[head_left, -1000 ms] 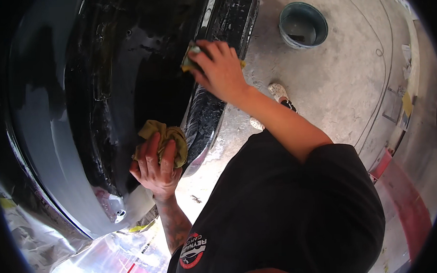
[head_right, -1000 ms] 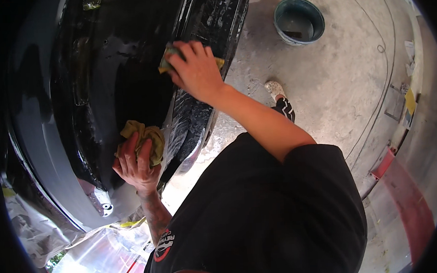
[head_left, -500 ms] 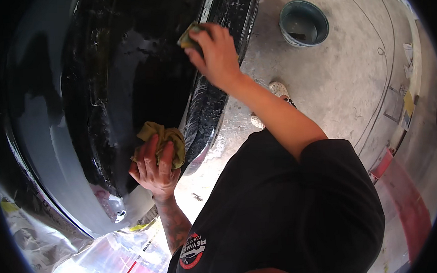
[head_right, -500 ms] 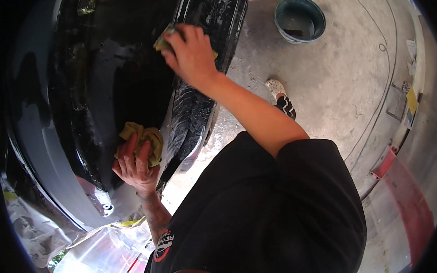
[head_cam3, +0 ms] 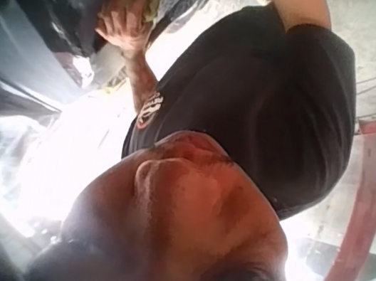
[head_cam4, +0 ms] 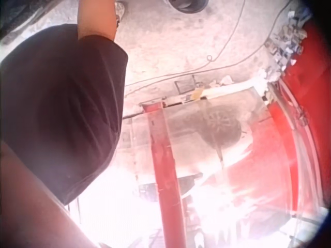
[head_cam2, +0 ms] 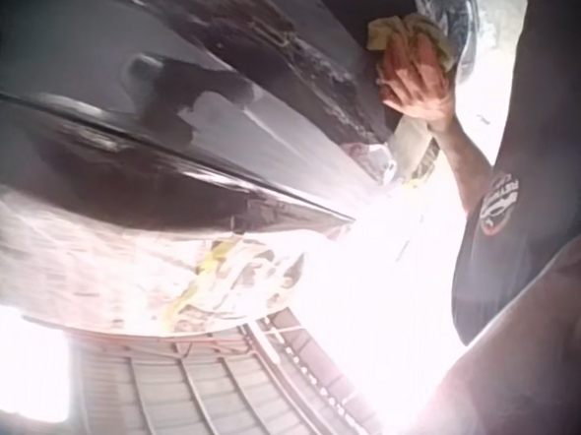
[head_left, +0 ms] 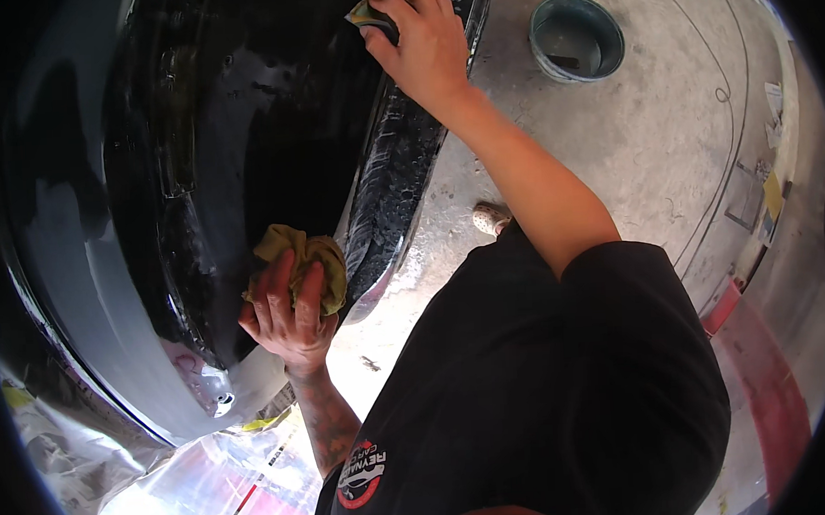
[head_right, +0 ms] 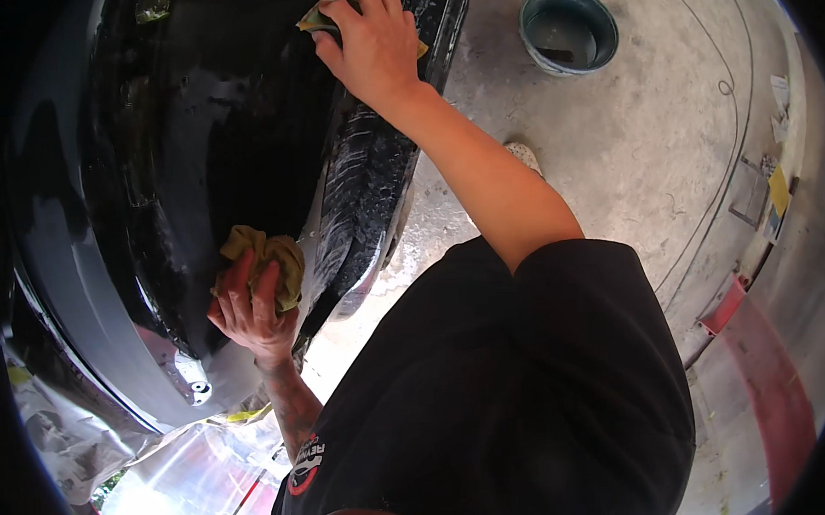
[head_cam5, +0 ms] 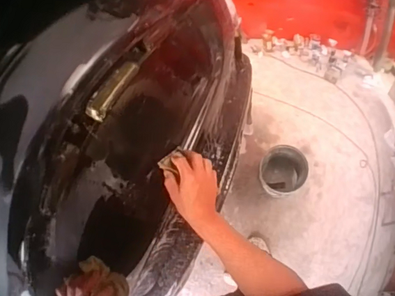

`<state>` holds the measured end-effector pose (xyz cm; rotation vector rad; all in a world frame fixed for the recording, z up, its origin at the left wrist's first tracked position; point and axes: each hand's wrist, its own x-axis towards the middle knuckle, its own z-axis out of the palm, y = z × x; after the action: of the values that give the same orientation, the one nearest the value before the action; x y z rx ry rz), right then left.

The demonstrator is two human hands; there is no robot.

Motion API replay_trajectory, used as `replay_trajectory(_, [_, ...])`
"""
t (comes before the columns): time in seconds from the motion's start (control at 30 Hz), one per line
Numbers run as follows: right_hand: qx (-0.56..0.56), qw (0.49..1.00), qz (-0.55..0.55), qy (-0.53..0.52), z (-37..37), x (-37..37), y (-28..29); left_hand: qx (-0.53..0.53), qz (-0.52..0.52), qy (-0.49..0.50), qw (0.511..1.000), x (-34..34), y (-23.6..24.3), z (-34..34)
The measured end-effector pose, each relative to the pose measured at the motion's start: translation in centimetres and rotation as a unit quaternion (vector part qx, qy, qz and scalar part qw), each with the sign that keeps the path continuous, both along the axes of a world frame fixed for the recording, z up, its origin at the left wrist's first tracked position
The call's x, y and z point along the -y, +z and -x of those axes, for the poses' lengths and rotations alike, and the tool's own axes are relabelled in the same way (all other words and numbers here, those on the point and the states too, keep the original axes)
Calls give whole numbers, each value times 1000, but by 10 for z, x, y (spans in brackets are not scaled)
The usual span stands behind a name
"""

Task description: The person wets a sanding block and a cloth in a bucket of water, then sands and wipes the car body panels.

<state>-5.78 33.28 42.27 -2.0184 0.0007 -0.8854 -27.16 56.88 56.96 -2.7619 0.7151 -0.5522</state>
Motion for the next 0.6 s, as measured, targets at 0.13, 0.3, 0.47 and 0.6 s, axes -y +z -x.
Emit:
replay_trajectory(0.13, [-24, 996, -11, 83, 64, -35, 0, 0, -11, 15, 1000, 0, -2, 2])
replay_trajectory(0.3, [1, 998, 37, 54, 35, -15, 1, -4, 5, 10, 1000, -1, -1, 3])
replay_trajectory(0.47, [-43, 999, 19, 9, -28, 39, 31, -3, -2, 7, 1000, 0, 0, 2])
replay_trajectory(0.6, [-69, 992, 85, 68, 38, 0, 11, 3, -5, 16, 1000, 0, -2, 2])
